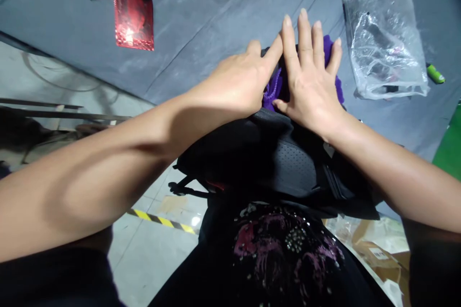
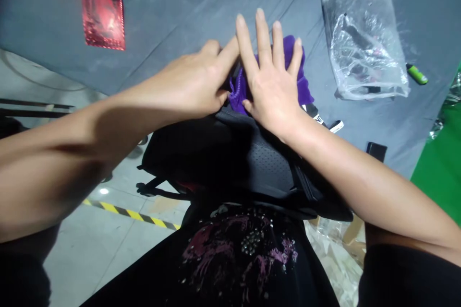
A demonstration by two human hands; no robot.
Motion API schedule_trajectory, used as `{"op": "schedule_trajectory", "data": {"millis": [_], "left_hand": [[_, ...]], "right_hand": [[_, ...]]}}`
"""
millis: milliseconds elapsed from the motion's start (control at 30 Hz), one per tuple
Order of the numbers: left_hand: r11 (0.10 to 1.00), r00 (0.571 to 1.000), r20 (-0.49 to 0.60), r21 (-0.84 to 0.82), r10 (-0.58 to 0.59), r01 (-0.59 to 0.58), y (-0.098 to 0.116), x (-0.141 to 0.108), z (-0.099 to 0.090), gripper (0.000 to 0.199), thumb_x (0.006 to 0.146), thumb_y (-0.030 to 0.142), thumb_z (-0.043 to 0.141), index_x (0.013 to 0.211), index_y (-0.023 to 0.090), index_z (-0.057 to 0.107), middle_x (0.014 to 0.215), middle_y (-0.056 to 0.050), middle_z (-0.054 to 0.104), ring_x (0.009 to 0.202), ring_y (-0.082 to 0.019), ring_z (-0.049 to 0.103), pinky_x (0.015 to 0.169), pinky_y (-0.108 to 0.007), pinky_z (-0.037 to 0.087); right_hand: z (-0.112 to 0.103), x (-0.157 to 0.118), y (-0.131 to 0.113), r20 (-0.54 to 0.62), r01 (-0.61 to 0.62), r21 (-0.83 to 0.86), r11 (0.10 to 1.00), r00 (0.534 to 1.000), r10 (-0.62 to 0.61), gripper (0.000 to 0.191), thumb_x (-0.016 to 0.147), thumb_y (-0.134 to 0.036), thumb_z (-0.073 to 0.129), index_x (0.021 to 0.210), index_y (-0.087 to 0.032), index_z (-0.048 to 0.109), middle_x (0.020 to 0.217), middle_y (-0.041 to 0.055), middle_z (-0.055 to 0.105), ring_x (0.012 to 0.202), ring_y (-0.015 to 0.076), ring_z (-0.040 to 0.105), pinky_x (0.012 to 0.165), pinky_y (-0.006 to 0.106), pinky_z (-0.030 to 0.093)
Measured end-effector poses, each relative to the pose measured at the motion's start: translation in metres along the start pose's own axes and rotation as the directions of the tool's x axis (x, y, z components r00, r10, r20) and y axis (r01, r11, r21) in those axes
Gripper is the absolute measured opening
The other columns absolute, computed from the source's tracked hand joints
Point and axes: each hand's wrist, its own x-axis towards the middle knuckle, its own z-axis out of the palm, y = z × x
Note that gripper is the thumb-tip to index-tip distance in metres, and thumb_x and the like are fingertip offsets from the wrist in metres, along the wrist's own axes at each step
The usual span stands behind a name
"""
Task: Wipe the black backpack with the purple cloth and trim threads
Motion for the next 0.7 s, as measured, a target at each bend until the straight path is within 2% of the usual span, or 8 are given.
{"op": "schedule_trajectory", "data": {"millis": [200, 333, 400, 500, 567, 633, 700], "left_hand": [[0.999, 0.999, 0.032, -0.014, -0.04, 0.04, 0.003, 0.0, -0.002, 0.083, 0.085, 0.015, 0.055, 0.155, 0.018, 0.012, 0.125, -0.016, 0.051, 0.1, -0.033, 0.063, 0.084, -0.047, 0.052], [0.995, 0.992, 0.085, -0.004, -0.094, 0.095, 0.007, 0.001, -0.006, 0.095, 0.084, 0.014, 0.058, 0.156, 0.021, -0.003, 0.131, -0.016, 0.048, 0.108, -0.036, 0.062, 0.088, -0.047, 0.051], [0.995, 0.993, 0.08, -0.017, -0.092, 0.093, 0.007, 0.001, -0.005, 0.089, 0.085, 0.015, 0.056, 0.155, 0.018, 0.002, 0.129, -0.014, 0.049, 0.11, -0.036, 0.061, 0.091, -0.046, 0.049], [0.997, 0.996, 0.057, -0.038, -0.072, 0.074, 0.005, 0.001, -0.003, 0.084, 0.086, 0.018, 0.054, 0.155, 0.016, 0.006, 0.128, -0.014, 0.05, 0.109, -0.034, 0.061, 0.09, -0.045, 0.049], [0.995, 0.994, 0.057, -0.027, -0.093, 0.095, 0.004, 0.0, -0.004, 0.09, 0.084, 0.017, 0.055, 0.156, 0.021, 0.001, 0.13, -0.016, 0.048, 0.106, -0.033, 0.061, 0.089, -0.045, 0.049], [0.992, 0.99, 0.073, -0.031, -0.121, 0.123, 0.005, -0.001, -0.005, 0.092, 0.084, 0.016, 0.054, 0.156, 0.026, -0.003, 0.131, -0.016, 0.048, 0.103, -0.03, 0.062, 0.089, -0.043, 0.049], [0.99, 0.987, 0.095, -0.054, -0.128, 0.133, 0.005, -0.001, -0.008, 0.092, 0.084, 0.017, 0.052, 0.155, 0.029, -0.004, 0.13, -0.014, 0.048, 0.098, -0.027, 0.061, 0.087, -0.041, 0.048]], "right_hand": [[-0.003, -0.001, -0.001, -0.026, -0.016, -0.019, 1.0, 1.0, 0.015, 0.099, 0.08, -0.033, 0.065, 0.156, -0.025, 0.001, 0.162, 0.0108, 0.009, 0.148, 0.0429, 0.005, 0.114, 0.073, 0.0], [0.002, 0.001, 0.002, 0.013, -0.004, -0.039, 0.999, 1.0, 0.005, 0.107, 0.074, -0.034, 0.067, 0.156, -0.025, -0.002, 0.163, 0.008, 0.01, 0.146, 0.0465, 0.006, 0.11, 0.077, -0.001], [0.006, 0.005, 0.002, -0.015, -0.031, -0.027, 0.999, 0.999, 0.03, 0.106, 0.075, -0.033, 0.064, 0.156, -0.023, -0.003, 0.163, 0.0082, 0.009, 0.147, 0.0453, 0.005, 0.111, 0.076, -0.001], [0.004, 0.006, 0.003, -0.024, -0.033, -0.021, 0.999, 0.999, 0.033, 0.094, 0.079, -0.029, 0.06, 0.156, -0.018, 0.006, 0.162, 0.0117, 0.011, 0.148, 0.0426, 0.009, 0.113, 0.073, 0.004], [-0.007, -0.004, 0.008, 0.032, -0.003, -0.04, 0.999, 0.999, 0.004, 0.084, 0.08, -0.023, 0.056, 0.155, -0.015, 0.017, 0.16, 0.0146, 0.021, 0.146, 0.0398, 0.019, 0.114, 0.069, 0.013], [-0.025, -0.022, 0.018, 0.046, 0.026, -0.002, 1.0, 0.999, -0.025, 0.068, 0.082, -0.017, 0.052, 0.148, -0.016, 0.036, 0.151, 0.0137, 0.042, 0.14, 0.0332, 0.038, 0.114, 0.06, 0.029], [-0.043, -0.045, 0.034, -0.049, -0.034, 0.089, 0.995, 0.998, 0.039, 0.049, 0.083, -0.015, 0.049, 0.131, -0.02, 0.056, 0.129, 0.0088, 0.064, 0.122, 0.0264, 0.058, 0.107, 0.049, 0.044]]}}
